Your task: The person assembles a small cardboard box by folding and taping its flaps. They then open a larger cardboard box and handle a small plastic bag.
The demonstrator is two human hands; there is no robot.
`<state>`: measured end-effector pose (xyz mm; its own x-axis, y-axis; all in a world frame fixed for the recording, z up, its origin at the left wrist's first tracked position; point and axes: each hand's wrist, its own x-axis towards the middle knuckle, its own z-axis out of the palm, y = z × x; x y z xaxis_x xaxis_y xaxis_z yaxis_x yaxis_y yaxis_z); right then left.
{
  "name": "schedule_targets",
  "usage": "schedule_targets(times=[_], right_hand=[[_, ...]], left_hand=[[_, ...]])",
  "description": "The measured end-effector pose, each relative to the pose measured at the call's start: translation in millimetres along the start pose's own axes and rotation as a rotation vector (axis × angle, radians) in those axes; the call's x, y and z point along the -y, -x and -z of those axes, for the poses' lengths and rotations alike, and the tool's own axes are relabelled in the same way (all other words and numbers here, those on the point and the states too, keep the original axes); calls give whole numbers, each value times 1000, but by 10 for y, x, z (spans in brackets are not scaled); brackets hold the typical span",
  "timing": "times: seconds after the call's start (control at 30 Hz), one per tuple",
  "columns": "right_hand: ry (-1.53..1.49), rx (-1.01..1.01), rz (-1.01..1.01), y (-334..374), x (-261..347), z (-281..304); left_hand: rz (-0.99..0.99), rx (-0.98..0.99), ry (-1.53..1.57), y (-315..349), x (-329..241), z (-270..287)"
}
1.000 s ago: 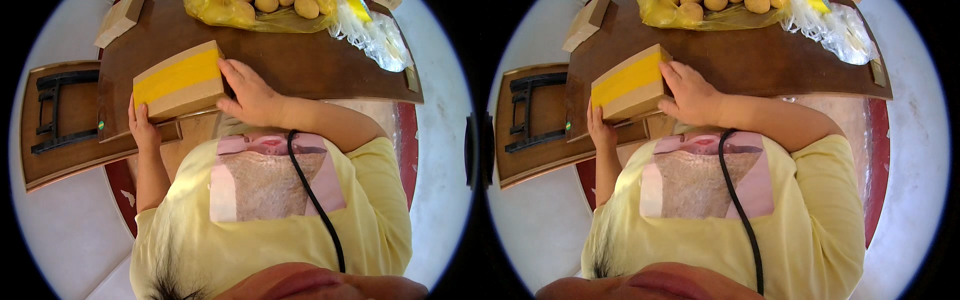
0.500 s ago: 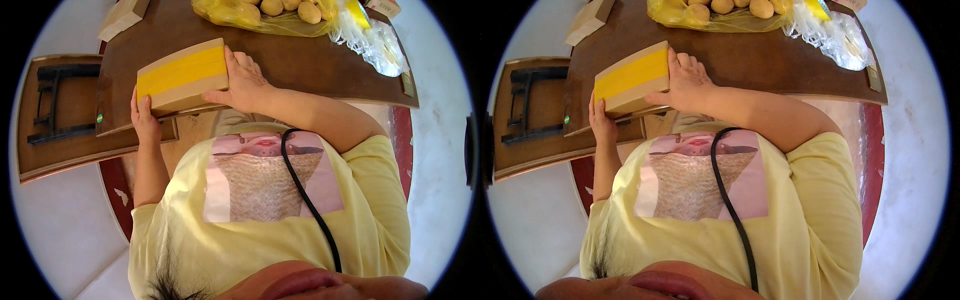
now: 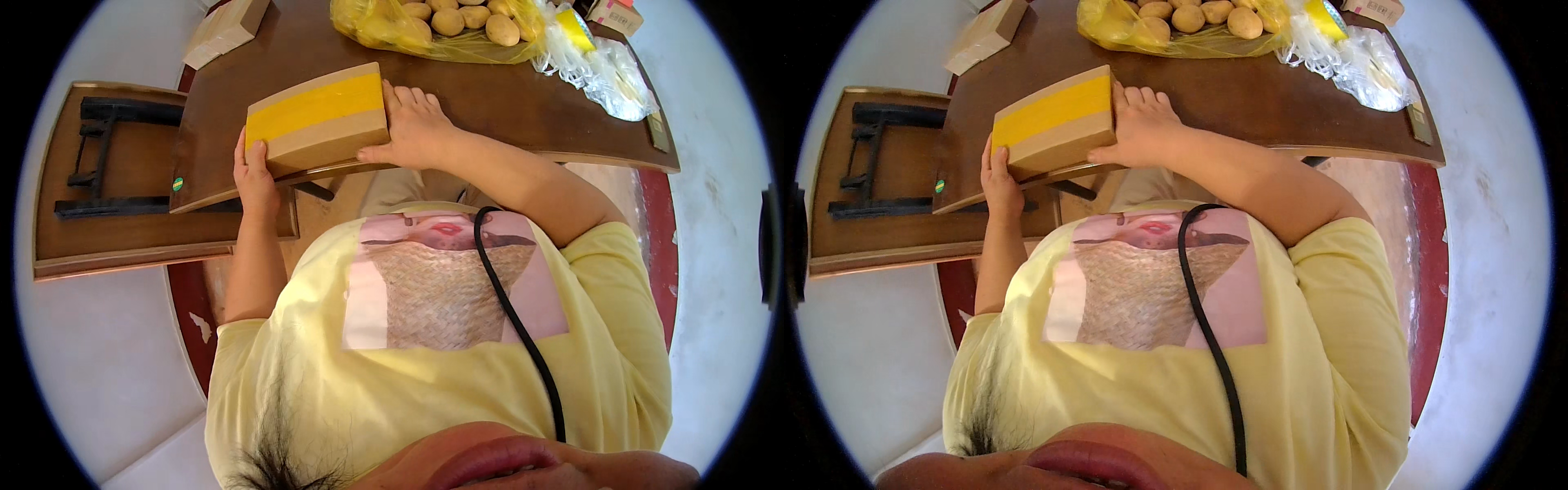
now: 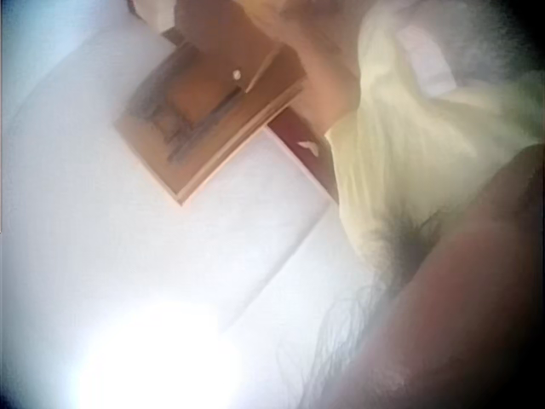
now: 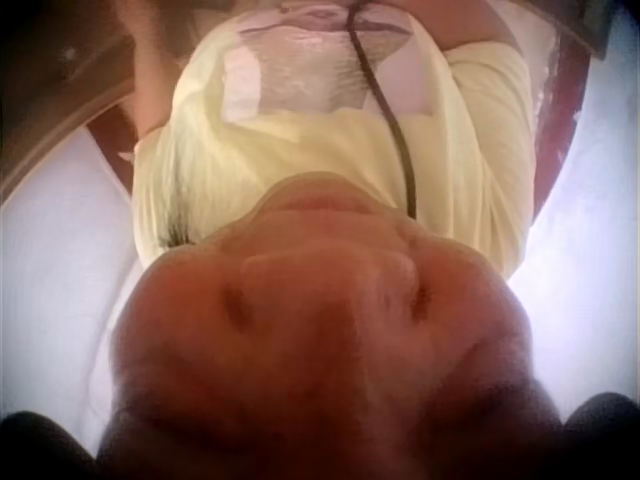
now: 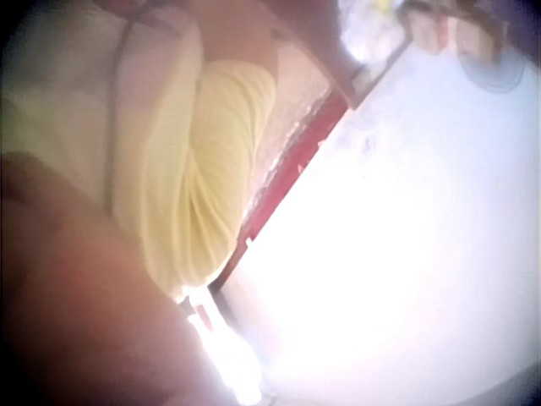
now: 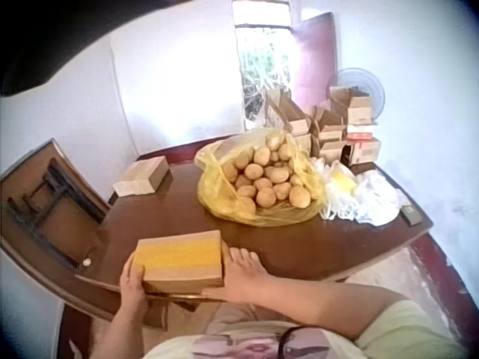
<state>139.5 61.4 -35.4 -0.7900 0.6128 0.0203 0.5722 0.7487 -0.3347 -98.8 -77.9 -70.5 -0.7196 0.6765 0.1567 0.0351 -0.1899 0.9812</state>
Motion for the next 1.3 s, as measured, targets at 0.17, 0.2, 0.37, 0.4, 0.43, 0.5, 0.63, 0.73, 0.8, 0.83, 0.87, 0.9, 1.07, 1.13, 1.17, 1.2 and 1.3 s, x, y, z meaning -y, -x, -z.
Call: schedule_targets(times=[0.17, 0.2, 0.37, 0.4, 0.43, 0.5, 0.63, 0.73, 0.8, 0.83, 0.87, 0.9, 1.07, 1.13, 1.17, 1.2, 1.3], right_hand=[[143, 69, 20, 84, 7, 39], [170, 52, 27, 88, 2, 29], [191, -19, 61, 85, -112, -57], [203, -22, 65, 101, -142, -81], [216, -26, 68, 115, -171, -99], [215, -113, 77, 139, -222, -118], [201, -239, 197, 215, -173, -26], [220, -143, 276, 269, -81, 6], [230, -204, 336, 261, -108, -6], [237, -235, 366, 257, -127, -8], [250, -232, 377, 252, -139, -17], [266, -230, 389, 238, -146, -21], [295, -254, 440, 176, -171, -4], [290, -317, 487, 136, -238, -75], [279, -337, 494, 125, -258, -92], [266, -355, 502, 120, -270, -107], [221, -421, 523, 82, -313, -175]], left_hand=[[-29, 7, 11, -32, 74, 33], [-19, -3, -1, -17, 55, 21], [-8, -11, 12, 10, -4, 3], [0, -24, 7, 22, -7, -8], [8, -35, 3, 30, -26, -27], [27, -61, -7, 48, -73, -66], [41, -75, 5, 38, -44, -37], [30, -67, 20, 42, -35, -48], [24, -54, 33, 43, -17, -48], [21, -42, 45, 23, 8, -12], [18, -30, 56, 18, 28, 3], [20, -32, 42, 26, 11, -22], [30, -48, 53, 20, 3, -22], [39, -68, 44, 10, 10, -17], [43, -79, 39, 2, 13, -14], [28, -64, 37, 2, 24, -3], [2, -32, 40, -1, 36, 18]])
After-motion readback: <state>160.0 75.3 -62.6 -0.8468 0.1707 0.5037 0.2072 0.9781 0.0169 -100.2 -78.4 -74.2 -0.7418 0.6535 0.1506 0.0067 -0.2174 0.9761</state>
